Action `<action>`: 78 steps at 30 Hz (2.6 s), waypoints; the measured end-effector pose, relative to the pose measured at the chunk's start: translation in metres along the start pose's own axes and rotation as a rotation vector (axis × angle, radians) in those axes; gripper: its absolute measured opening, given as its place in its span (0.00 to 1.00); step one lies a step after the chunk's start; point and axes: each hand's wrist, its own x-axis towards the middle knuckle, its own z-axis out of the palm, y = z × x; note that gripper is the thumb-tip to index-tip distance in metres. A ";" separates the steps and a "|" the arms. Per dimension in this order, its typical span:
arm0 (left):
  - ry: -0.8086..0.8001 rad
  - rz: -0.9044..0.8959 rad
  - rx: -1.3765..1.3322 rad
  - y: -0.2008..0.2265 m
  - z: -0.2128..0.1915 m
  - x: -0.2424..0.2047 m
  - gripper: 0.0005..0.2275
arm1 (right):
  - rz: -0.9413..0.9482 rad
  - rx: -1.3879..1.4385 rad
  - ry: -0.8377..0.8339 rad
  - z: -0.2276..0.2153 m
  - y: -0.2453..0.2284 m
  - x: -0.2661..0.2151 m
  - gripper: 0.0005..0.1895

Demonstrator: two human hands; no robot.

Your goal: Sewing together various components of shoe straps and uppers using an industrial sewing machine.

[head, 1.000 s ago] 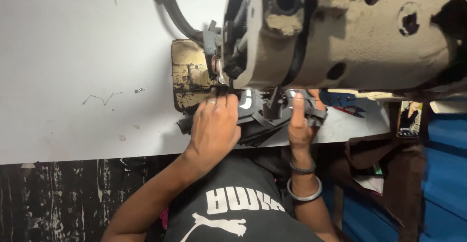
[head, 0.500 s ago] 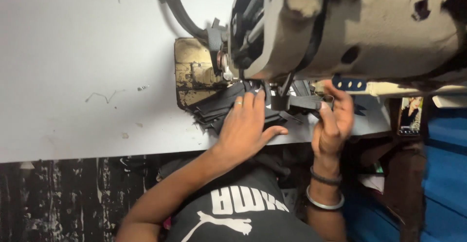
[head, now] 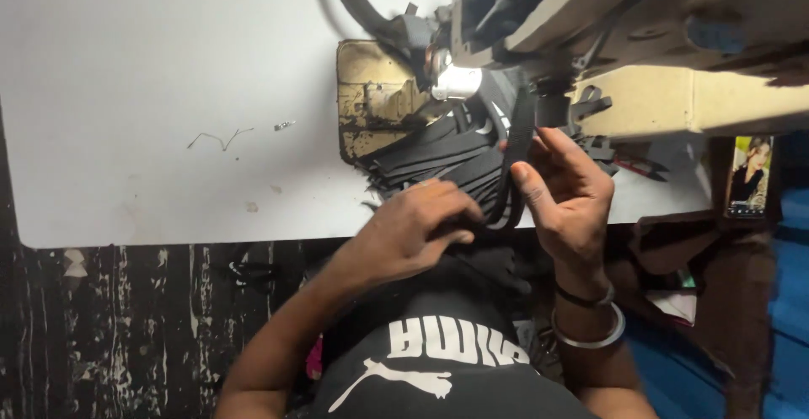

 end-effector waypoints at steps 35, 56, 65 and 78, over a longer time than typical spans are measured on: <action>0.510 -0.225 -0.699 -0.102 -0.060 0.119 0.11 | -0.114 0.077 -0.229 0.067 0.060 0.101 0.36; 0.409 -0.258 -0.579 -0.092 -0.007 0.189 0.12 | -0.251 -0.092 -0.069 -0.014 0.109 0.117 0.19; 0.407 -0.242 -0.576 -0.082 -0.004 0.177 0.15 | -0.357 -0.163 -0.142 -0.021 0.066 0.122 0.24; 0.434 -0.285 -0.516 -0.082 -0.058 0.135 0.14 | -0.287 -0.121 -0.128 0.046 0.041 0.103 0.17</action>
